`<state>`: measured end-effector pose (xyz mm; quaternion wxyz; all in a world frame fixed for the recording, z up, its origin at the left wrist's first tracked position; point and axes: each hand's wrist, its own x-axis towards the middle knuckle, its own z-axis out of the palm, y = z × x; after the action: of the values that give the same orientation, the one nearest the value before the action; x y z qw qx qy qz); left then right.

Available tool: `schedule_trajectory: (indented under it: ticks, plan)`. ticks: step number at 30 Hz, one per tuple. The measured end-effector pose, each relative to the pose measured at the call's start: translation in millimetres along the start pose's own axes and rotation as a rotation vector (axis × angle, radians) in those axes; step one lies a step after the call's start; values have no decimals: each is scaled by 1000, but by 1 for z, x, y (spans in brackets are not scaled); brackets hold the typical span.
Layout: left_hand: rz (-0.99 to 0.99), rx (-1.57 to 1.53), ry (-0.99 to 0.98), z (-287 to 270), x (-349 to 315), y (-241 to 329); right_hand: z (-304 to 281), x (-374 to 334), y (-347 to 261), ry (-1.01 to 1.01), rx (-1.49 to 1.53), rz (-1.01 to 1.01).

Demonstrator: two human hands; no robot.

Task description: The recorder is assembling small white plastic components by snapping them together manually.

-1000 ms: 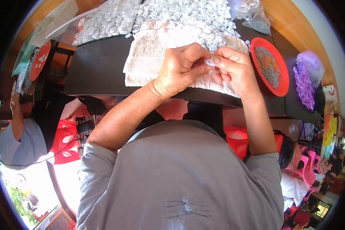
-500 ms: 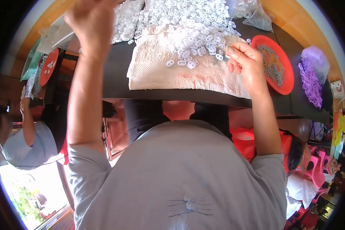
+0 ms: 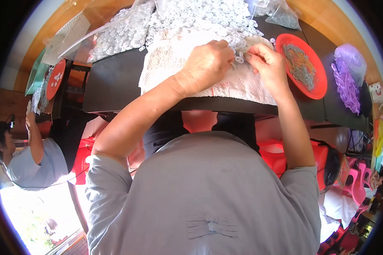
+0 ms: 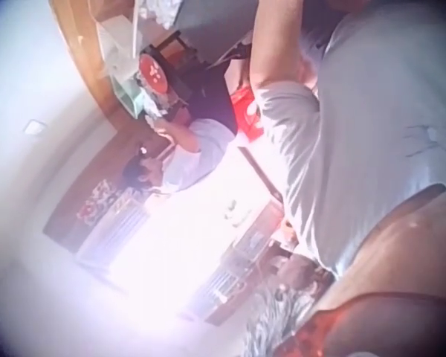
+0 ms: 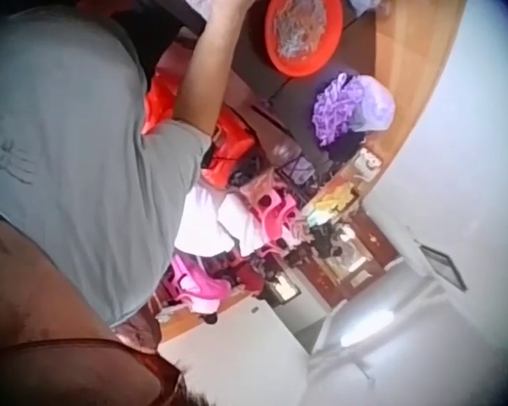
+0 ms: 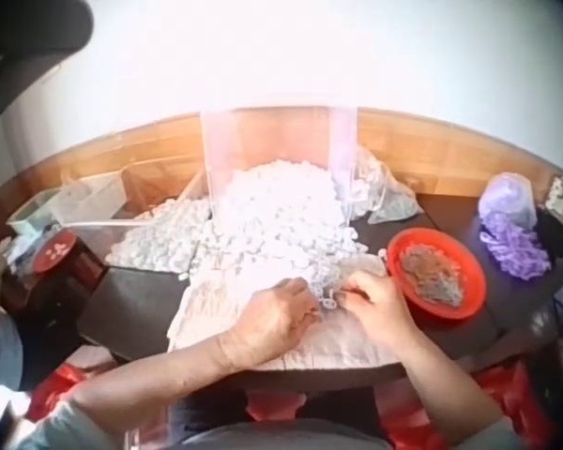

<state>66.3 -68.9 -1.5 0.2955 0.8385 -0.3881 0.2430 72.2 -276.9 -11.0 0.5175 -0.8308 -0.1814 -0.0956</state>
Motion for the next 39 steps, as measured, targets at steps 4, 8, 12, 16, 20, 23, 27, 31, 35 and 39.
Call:
schedule_trajectory:
  ticks: [4, 8, 12, 16, 20, 23, 27, 31, 35, 39]
  plan:
    - [34, 101, -129, 24, 5, -2, 1, -2, 0, 30, 94, 87]
    - [-33, 28, -103, 23, 4, -7, 1, -5, 4, 26, 127, 94]
    - [-261, -322, -3, 5, 1, -1, 1, -7, 1, 21, 141, 79]
    - [-795, -847, 24, -9, 4, 18, 0, -7, -7, 31, 159, 78]
    - [-872, -1132, 128, -11, -1, 18, 1, -4, -24, -18, 260, 53]
    - [-843, -1226, 211, -8, -5, 15, 4, -1, -43, -148, 262, 139]
    - [-833, -1236, 249, -6, -7, 14, 16, 1, -50, -235, 318, 261]
    - [-849, -1202, 273, -2, -11, 14, 24, 3, -49, -204, 385, 232]
    - [-856, -1122, 256, -1, -11, 14, 23, 4, -49, -196, 360, 260]
    - [-902, -1099, 229, -3, -11, 17, 25, 4, -46, -178, 340, 261]
